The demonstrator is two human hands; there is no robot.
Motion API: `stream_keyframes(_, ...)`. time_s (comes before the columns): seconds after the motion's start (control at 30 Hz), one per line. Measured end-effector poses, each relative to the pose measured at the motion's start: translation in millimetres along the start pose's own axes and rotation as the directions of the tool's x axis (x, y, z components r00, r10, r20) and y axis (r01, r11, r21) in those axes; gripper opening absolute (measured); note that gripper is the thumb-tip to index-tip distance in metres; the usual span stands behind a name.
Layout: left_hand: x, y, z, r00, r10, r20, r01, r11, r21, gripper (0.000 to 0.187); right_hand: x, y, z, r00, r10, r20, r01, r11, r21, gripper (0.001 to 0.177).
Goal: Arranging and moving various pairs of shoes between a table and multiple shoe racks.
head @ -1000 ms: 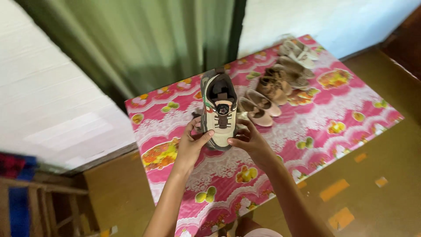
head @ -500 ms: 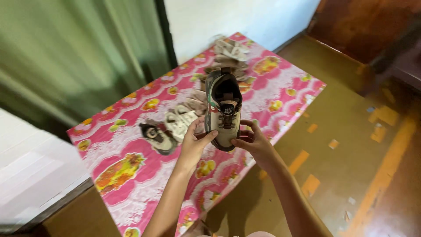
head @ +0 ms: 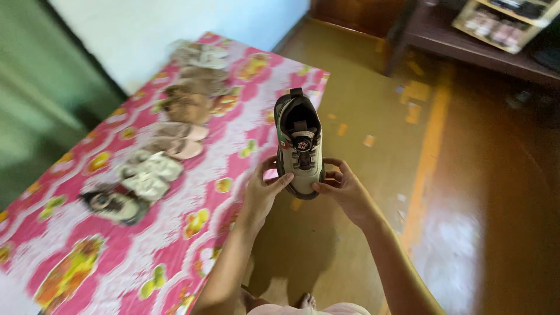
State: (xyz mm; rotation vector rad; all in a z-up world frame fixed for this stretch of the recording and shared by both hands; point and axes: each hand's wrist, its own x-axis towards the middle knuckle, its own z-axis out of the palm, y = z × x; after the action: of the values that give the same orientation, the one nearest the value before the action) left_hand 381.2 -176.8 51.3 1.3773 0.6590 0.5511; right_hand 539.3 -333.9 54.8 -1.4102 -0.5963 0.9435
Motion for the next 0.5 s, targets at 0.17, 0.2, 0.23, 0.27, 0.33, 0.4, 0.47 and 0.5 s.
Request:
stream_keyframes(0.17,12.5,-11.4,76.6,0.987,-0.035,0.155,0.048,0.996,-0.078,0.081,-42.2,-8.8,-62.3,0.985,0.057,-0.165,-0.045,0.996,0.075,0.076)
stream_keyframes(0.2,13.9,-11.4,89.7,0.983,-0.044,0.180,0.052,0.998,-0.038,0.081,-48.3,-5.1,-74.8,0.981,0.047,-0.189,-0.030,0.995,0.094,0.076)
stream_keyframes(0.23,16.8,-11.0,102.2,0.976,-0.050,0.213,0.059,0.998,-0.033,0.081,-54.7,-7.3,-83.4,0.974,0.048,-0.222,-0.026,0.995,0.101,0.076)
stream_keyframes(0.27,19.7,-10.3,114.0,0.968,-0.077,0.238,0.081,0.997,-0.005,0.080,-60.7,-9.5,-91.3,0.966,0.059,-0.254,-0.036,0.995,0.096,0.074)
stream_keyframes(0.33,28.7,-13.3,135.5,0.950,-0.108,0.293,0.103,0.994,0.032,0.078,-68.7,-6.6,-107.7,0.947,0.071,-0.315,-0.041,0.994,0.100,0.073)
stream_keyframes(0.4,41.5,-20.6,155.0,0.918,-0.136,0.372,0.140,0.990,0.017,0.079,-72.8,3.7,-124.4,0.916,0.053,-0.398,-0.016,0.995,0.098,0.073)
stream_keyframes(0.47,55.3,-21.9,175.1,0.890,-0.126,0.438,0.134,0.991,0.014,0.079,-76.3,3.5,-138.5,0.896,0.037,-0.443,0.029,0.990,0.141,0.073)
stream_keyframes(0.5,63.6,-22.1,186.0,0.873,-0.115,0.473,0.129,0.992,0.003,0.078,-76.6,2.7,-146.3,0.889,0.023,-0.457,0.066,0.982,0.178,0.074)
